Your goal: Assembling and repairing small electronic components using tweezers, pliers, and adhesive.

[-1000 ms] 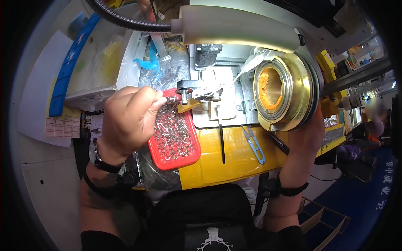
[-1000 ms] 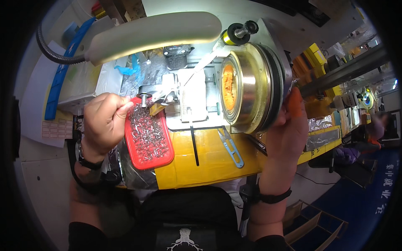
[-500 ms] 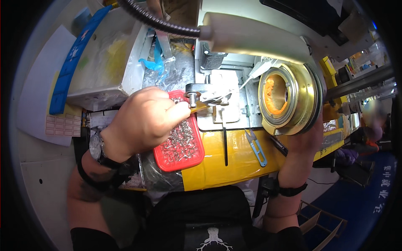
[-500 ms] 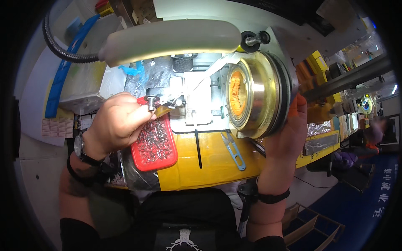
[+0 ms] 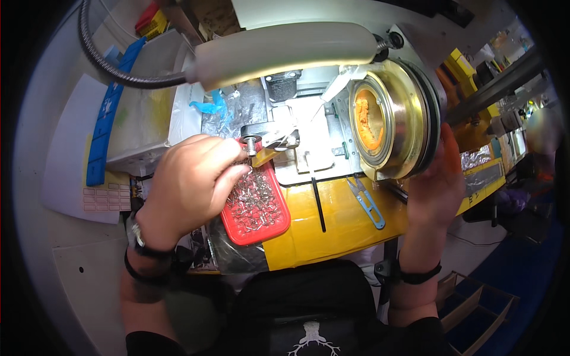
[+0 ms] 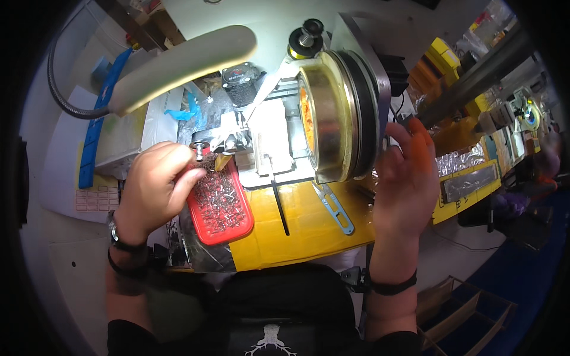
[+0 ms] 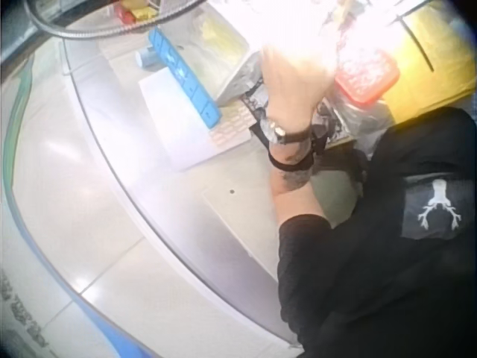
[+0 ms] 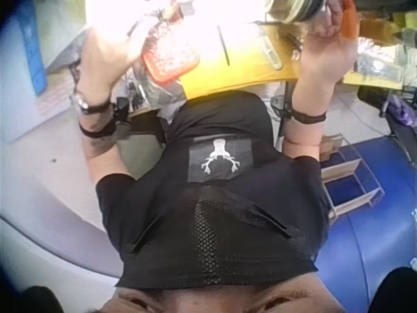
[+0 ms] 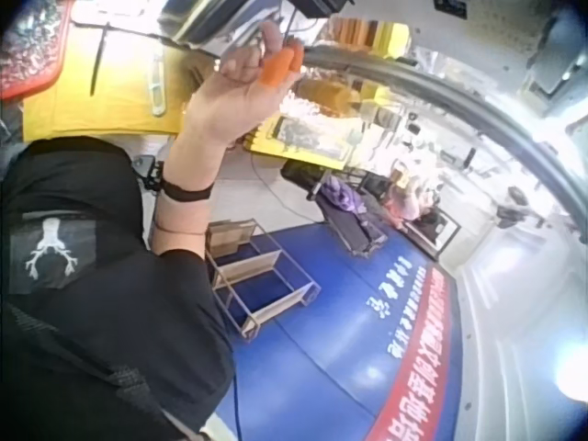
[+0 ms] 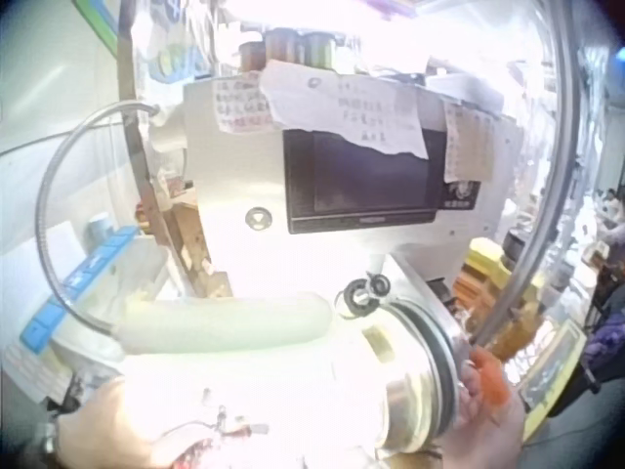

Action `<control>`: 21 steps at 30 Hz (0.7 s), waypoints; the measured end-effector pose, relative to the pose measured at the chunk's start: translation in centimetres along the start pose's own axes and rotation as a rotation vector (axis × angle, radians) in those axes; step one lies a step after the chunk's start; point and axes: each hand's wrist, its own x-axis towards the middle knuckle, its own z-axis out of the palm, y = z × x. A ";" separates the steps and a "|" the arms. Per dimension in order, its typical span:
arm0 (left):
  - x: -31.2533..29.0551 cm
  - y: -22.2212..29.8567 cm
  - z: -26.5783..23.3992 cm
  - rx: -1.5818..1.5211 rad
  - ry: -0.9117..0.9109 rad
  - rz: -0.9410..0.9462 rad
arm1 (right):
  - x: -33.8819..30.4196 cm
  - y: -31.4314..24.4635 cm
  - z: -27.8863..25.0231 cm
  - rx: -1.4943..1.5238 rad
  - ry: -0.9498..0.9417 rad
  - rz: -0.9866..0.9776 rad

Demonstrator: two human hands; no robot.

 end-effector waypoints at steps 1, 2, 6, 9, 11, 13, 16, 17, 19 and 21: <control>-0.2 0.9 -0.9 0.018 -0.012 -0.087 | -0.7 0.0 -0.2 -0.027 0.060 -0.031; -0.3 1.6 -1.5 0.014 -0.023 -0.074 | -1.4 -0.3 -0.6 -0.068 0.131 -0.077; 0.1 3.0 -5.2 0.040 -0.087 -0.256 | -4.4 -0.4 -3.7 -0.178 -0.190 -0.259; 2.8 2.5 -6.4 0.082 -0.109 -0.113 | -7.1 0.9 -2.8 -0.311 -0.226 -0.315; 4.8 1.7 -5.9 0.056 -0.107 0.027 | -8.4 1.8 -1.1 -0.510 -0.335 -0.358; 6.7 0.4 -4.8 -0.012 -0.189 0.081 | -8.7 2.0 1.1 -0.574 -0.521 -0.318; 8.8 -2.4 -3.4 -0.240 -0.298 0.280 | -8.8 2.5 3.3 -0.609 -0.713 -0.267; 9.4 -2.5 -3.1 -0.325 -0.354 0.234 | -8.8 2.8 3.6 -0.646 -0.806 -0.253; 9.9 -2.6 -3.1 -0.343 -0.365 0.278 | -8.8 3.6 3.9 -0.645 -0.811 -0.241; 10.4 -2.4 -3.8 -0.276 -0.370 0.376 | -8.8 4.0 4.2 -0.621 -0.824 -0.240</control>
